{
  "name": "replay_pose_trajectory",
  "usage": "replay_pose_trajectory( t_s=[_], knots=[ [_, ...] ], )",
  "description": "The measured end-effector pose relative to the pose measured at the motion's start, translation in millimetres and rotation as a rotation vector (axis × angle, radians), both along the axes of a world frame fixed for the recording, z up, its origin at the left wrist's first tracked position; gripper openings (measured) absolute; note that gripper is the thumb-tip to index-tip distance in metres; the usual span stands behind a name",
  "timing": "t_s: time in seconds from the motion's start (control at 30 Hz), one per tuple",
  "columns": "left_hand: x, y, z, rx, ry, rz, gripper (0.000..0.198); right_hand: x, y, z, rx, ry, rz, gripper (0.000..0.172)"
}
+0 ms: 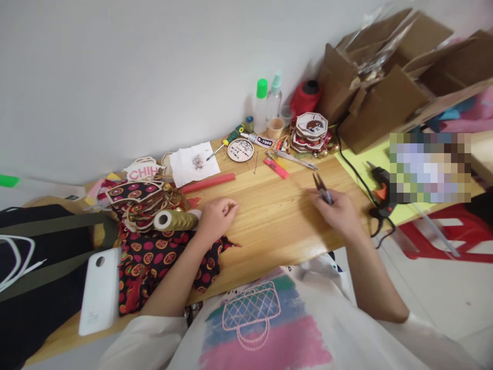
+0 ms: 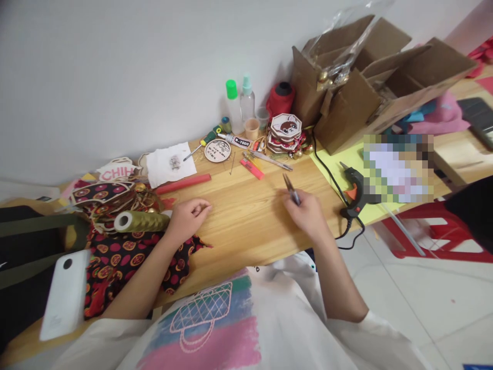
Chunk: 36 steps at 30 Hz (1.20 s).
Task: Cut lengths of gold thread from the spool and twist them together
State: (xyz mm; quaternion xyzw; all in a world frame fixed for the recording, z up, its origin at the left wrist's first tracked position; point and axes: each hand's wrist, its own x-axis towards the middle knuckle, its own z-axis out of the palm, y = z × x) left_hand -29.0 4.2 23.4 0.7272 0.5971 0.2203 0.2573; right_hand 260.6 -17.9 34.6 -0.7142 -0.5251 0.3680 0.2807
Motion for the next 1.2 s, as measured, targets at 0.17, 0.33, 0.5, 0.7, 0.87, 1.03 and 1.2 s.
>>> replay_pose_trajectory(
  t_s=[0.17, 0.33, 0.5, 0.7, 0.87, 1.03, 1.2],
  knots=[
    [-0.2, 0.1, 0.1, 0.001, -0.003, -0.005, 0.011, -50.5, -26.9, 3.1, 0.054, -0.392, 0.347, 0.042],
    [-1.2, 0.2, -2.1, 0.018, -0.013, -0.018, 0.010, -83.7, -30.9, 3.6, -0.065, -0.636, 0.477, 0.051],
    [-0.8, 0.2, -1.7, 0.009, -0.015, -0.018, 0.010, -87.5, -24.8, 5.6, -0.128, -0.703, 0.478, 0.054],
    [-0.9, -0.5, -1.3, -0.012, -0.011, -0.005, 0.010, -91.7, -21.2, 10.5, -0.168, -0.718, 0.470, 0.054],
    [-0.9, -0.2, 0.1, -0.013, -0.021, 0.004, 0.011, -94.0, -19.6, 11.5, -0.193, -0.726, 0.481, 0.055],
    [-0.9, 0.0, 1.1, -0.035, -0.048, 0.014, 0.012, -94.4, -19.4, 10.5, -0.193, -0.734, 0.475, 0.056],
    [-1.2, 0.8, 2.1, -0.052, -0.076, 0.025, 0.011, -95.3, -20.6, 10.2, -0.170, -0.730, 0.461, 0.055]
  ],
)
